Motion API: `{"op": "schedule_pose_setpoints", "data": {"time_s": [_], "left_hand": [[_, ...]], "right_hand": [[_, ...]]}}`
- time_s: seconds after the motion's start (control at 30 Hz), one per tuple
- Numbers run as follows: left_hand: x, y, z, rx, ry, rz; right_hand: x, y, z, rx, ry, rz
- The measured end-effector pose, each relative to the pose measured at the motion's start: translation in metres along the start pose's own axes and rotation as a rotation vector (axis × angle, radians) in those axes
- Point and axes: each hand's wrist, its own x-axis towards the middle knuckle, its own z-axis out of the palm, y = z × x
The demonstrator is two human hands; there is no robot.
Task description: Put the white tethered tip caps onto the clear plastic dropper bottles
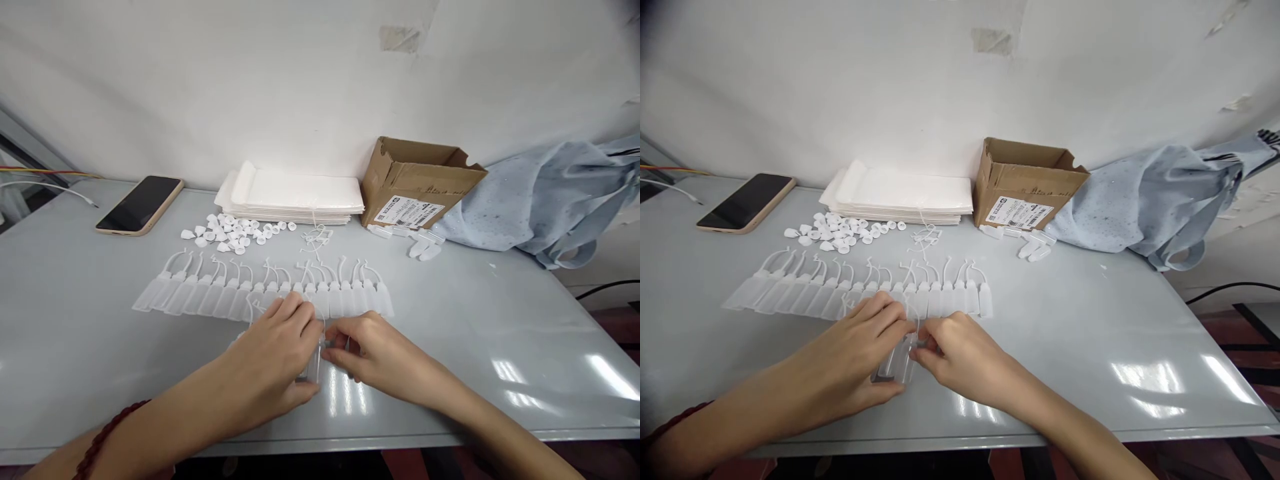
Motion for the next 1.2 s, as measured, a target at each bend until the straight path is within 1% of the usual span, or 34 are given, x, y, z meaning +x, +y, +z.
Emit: {"op": "schedule_pose_setpoints", "data": {"time_s": [0.13, 0.37, 0.5, 1.2], "left_hand": [[-0.0002, 0.0003, 0.0014, 0.032, 0.010, -0.010], [-0.0006, 0.0007, 0.0016, 0.100, 0.014, -0.014], [-0.0002, 0.0007, 0.0017, 0.131, 0.023, -0.017], [-0.0018, 0.0013, 0.0023, 0.113, 0.026, -0.016]], "right_hand": [[0.0016, 0.0009, 0.0026, -0.033, 0.008, -0.003], [0.0020, -0.0006, 0.0032, 0.011, -0.006, 0.009], [0.0027, -0.0011, 0.0043, -0.003, -0.001, 0.015], [0.0036, 0.0002, 0.0047, 0.010, 0.000, 0.032]]}}
